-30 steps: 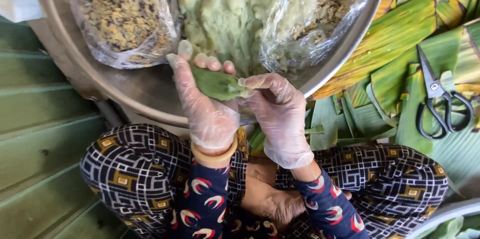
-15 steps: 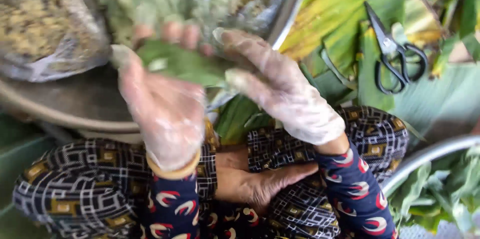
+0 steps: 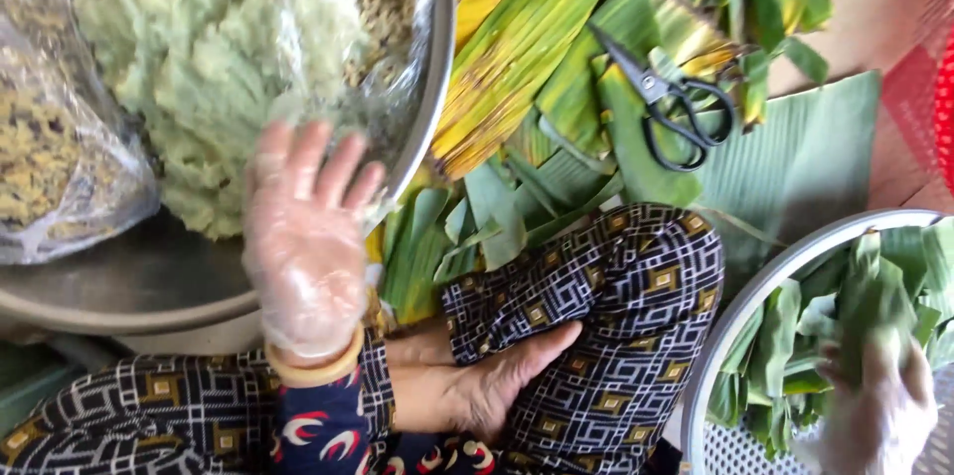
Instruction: Wrapping portions of food mixture into banana leaves to prepare traditional snacks.
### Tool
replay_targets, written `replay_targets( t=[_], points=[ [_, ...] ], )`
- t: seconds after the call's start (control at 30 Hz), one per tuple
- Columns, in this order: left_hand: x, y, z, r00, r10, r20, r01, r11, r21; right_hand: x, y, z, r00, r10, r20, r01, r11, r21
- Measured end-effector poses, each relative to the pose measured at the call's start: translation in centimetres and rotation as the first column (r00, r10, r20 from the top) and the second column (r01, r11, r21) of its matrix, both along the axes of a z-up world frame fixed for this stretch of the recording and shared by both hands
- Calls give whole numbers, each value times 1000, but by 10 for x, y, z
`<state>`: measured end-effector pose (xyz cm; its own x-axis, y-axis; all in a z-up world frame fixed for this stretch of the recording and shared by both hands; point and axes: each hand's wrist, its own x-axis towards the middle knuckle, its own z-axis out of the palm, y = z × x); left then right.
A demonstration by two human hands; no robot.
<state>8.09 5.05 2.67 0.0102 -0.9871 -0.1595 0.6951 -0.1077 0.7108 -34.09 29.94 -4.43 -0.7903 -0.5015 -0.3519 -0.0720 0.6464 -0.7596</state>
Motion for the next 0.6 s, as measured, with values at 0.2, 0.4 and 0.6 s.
replay_targets(
  t=[0.2,0.4,0.6],
  points=[
    [0,1,-15,986,114,121,-123,991,62,6,13,-36,676,224,-702,-352,935,-41],
    [2,-4,-14,976,177,127,-160,978,-130,100,-156,21,604,360,-711,-450,890,69],
    [10,-13,-24,959,206,194,-198,978,-62,177,-290,14,458,723,-517,-847,531,-8]
  ],
)
